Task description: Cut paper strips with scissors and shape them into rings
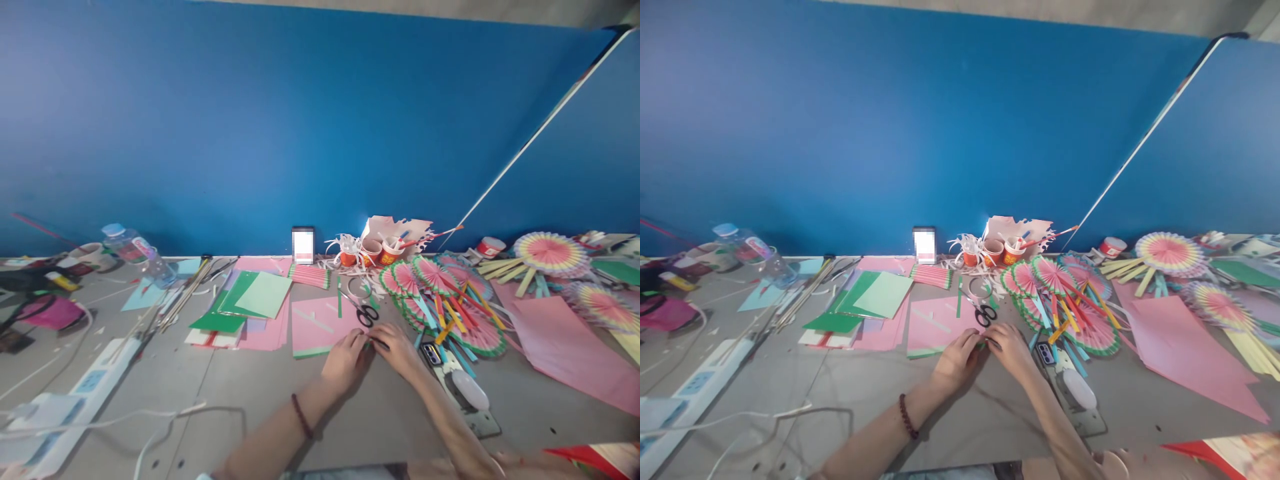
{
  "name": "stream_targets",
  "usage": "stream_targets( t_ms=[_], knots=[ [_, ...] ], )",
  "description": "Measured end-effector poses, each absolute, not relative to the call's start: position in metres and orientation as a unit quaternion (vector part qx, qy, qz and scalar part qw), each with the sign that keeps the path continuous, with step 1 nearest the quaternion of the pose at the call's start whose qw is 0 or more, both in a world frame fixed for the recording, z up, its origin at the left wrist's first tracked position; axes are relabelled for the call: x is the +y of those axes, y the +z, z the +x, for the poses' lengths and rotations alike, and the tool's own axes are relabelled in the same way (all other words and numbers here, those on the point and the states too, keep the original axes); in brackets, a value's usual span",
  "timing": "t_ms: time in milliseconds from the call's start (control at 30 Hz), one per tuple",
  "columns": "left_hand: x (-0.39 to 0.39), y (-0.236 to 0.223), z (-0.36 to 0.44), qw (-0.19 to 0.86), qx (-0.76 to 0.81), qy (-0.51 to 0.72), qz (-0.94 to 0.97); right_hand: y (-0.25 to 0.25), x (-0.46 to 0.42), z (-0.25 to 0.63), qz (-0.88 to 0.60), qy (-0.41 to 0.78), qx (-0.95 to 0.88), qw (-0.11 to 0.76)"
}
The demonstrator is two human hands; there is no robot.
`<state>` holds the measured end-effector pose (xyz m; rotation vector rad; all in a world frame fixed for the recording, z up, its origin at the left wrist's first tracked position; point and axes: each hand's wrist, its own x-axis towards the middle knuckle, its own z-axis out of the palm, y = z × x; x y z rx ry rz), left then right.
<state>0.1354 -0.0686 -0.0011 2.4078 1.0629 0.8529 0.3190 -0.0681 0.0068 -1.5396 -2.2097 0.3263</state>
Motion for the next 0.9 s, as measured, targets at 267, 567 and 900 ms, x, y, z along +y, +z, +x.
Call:
stream_targets(
  t_ms=[267, 567, 900],
  knots=[
    [-0.066, -0.008, 0.135, 0.200, 0.375, 0.291, 0.857, 0.000, -0.069, 0.320, -0.551, 0.151, -0.783, 0.244],
    [-0.066, 0.001, 0.133, 0.166, 0.385, 0.317, 0.851, 0.012, -0.072, 0.314, -0.551, 0.134, -0.795, 0.215],
    [-0.062, 0.000, 0.129, 0.131, 0.404, 0.306, 0.852, 0.054, -0.070, 0.302, -0.521, 0.252, -0.788, 0.213]
  ],
)
